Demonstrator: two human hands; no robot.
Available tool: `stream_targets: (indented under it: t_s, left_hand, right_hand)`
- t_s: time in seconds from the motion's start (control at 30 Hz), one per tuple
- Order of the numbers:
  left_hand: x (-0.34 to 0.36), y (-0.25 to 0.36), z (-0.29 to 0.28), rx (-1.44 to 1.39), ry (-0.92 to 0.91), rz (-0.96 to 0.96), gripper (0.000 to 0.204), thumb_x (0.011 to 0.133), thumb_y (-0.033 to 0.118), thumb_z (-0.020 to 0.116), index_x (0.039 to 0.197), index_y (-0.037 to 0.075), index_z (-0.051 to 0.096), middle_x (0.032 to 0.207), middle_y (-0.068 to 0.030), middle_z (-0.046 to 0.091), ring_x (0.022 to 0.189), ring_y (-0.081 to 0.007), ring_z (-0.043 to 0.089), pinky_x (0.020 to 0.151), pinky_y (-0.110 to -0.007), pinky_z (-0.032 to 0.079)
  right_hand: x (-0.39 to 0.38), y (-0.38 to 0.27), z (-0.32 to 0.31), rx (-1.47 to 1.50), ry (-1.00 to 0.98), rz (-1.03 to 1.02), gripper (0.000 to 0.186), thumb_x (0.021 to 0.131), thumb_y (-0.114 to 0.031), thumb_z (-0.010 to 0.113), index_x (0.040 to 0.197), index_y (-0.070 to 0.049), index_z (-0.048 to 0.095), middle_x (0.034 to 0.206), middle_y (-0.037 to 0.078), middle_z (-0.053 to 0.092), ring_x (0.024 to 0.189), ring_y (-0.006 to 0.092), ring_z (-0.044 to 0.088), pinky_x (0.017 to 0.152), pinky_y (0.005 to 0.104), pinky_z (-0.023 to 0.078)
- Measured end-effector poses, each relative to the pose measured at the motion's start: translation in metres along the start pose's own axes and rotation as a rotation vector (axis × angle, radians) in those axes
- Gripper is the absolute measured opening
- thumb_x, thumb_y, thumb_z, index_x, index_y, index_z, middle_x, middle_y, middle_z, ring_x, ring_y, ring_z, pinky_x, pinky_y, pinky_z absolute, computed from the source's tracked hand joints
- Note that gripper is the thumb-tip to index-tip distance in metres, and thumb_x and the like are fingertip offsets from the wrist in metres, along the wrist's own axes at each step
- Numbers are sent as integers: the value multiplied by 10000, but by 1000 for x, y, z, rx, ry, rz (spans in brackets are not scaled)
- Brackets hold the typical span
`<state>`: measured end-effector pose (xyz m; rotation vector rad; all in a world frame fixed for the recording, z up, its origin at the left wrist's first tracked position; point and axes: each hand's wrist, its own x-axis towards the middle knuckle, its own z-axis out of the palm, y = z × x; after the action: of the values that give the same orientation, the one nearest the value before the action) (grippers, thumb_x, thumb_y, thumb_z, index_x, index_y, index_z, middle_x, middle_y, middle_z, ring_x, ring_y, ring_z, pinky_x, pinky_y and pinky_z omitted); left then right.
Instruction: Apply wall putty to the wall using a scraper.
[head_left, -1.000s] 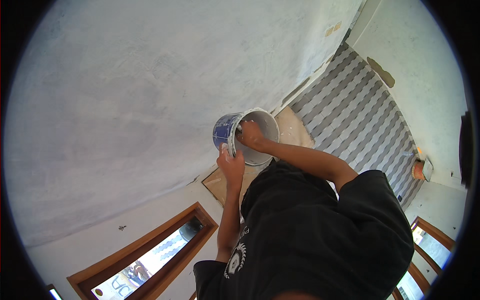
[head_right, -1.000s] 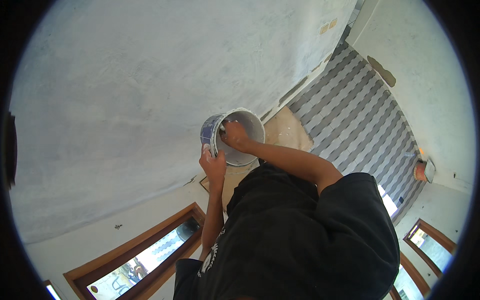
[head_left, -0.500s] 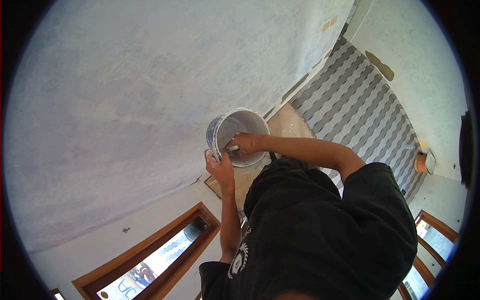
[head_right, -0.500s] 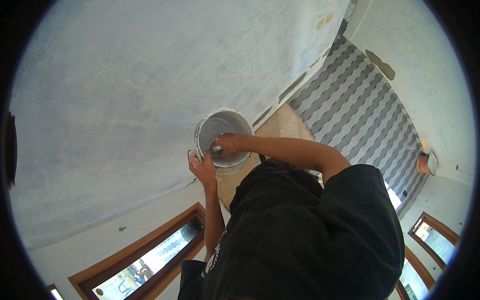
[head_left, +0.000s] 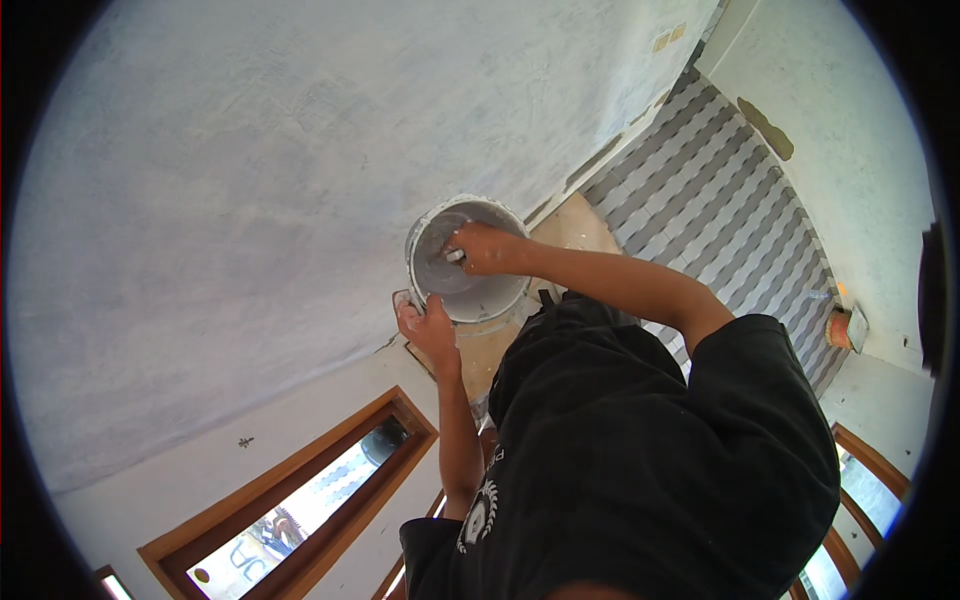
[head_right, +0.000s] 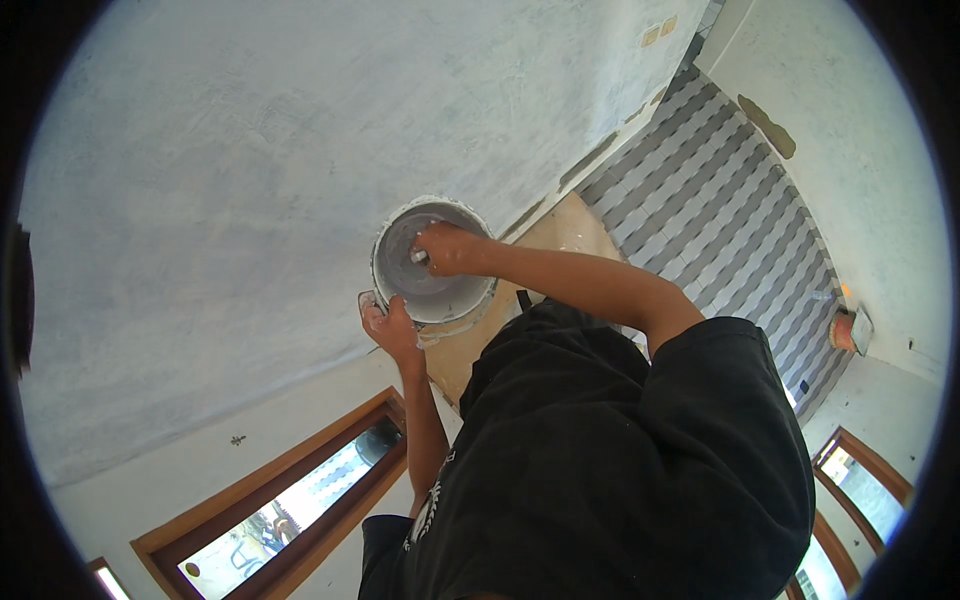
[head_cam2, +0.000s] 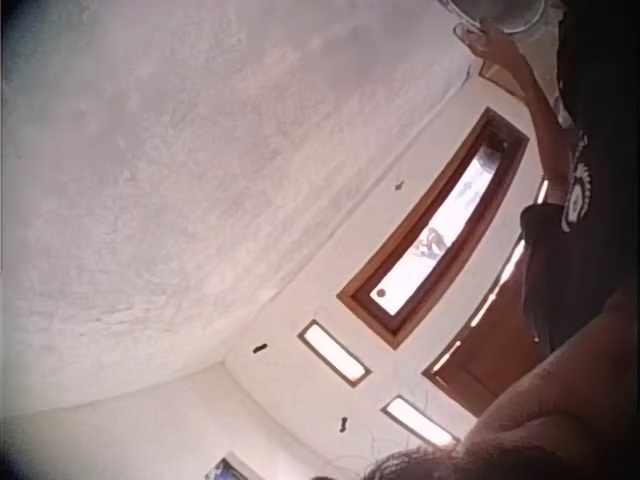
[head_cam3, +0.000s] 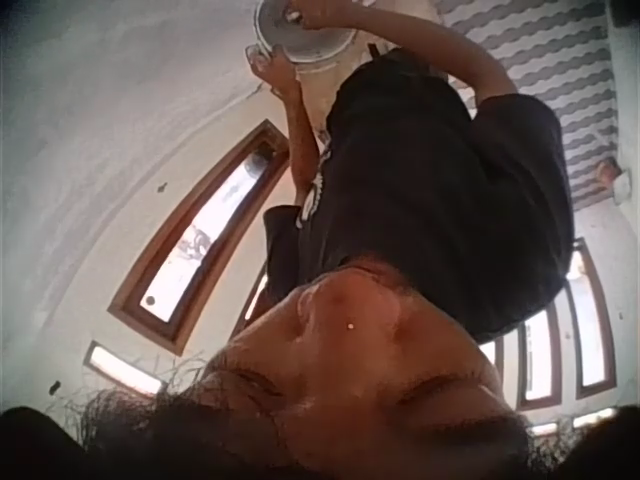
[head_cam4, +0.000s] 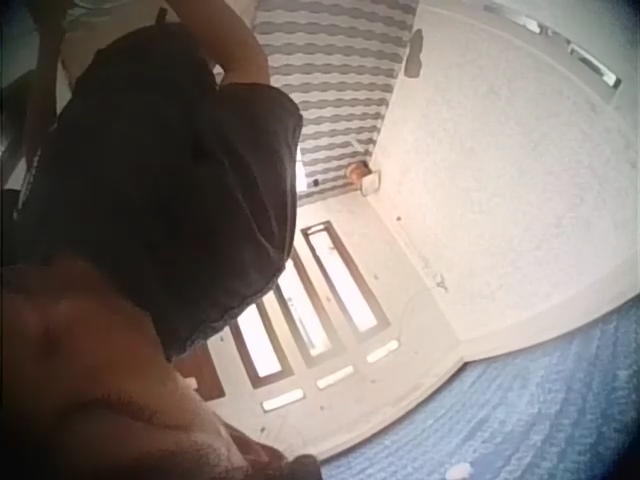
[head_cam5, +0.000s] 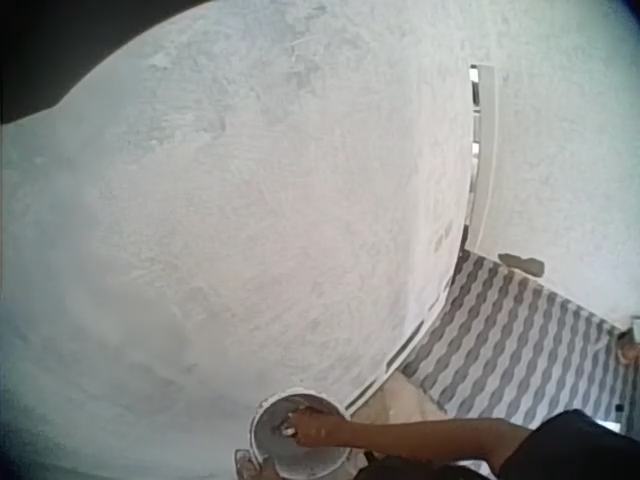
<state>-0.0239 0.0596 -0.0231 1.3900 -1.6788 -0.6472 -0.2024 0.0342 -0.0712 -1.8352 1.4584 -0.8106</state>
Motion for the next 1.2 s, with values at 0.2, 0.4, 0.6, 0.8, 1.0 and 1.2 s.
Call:
stream_targets:
  t_s: [0.2,0.4,0.6,0.8,1.0,1.2]
  left_hand:
    - [-3,-4,0,30,26,-42,179,682,27,557,771,-75,440,723,-177,431,682,-347,397,702,-408,395]
    - [-1,-13,1,35,32,-63,183,680,29,553,779,-83,447,728,-193,435,684,-364,390,698,-415,394]
    - [-3,-2,4,108,52,40,179,683,26,554,779,-83,449,731,-201,445,683,-384,409,685,-421,395]
    - [-4,-3,2,93,27,57,176,691,28,557,777,-80,448,731,-202,454,680,-401,419,668,-424,394]
    - [-5,-4,5,123,73,-74,254,684,91,591,774,-87,434,722,-226,460,692,-423,414,685,-450,386]
    - [0,-11,-1,117,96,-215,293,669,129,612,770,-88,442,723,-220,496,692,-372,450,734,-446,405]
  right_hand:
    - [-3,2,23,-5,-84,24,448,658,-120,707,1091,-24,649,1062,227,645,1058,343,603,922,428,476]
    - [11,11,30,29,-15,136,556,633,-184,759,1108,53,593,1053,248,642,1013,327,634,864,424,514]
    - [24,16,40,85,-170,213,483,629,-224,789,995,56,648,903,246,684,760,299,703,617,389,568]
    - [26,-3,22,204,-326,412,372,703,-244,775,892,55,663,754,179,684,692,222,685,618,346,559]
    - [0,0,-8,663,-312,494,252,809,-201,726,895,27,659,714,90,641,622,151,639,566,301,563]
    - [-32,-11,-53,997,-10,348,278,839,-234,713,936,13,630,697,80,624,582,163,643,522,285,566]
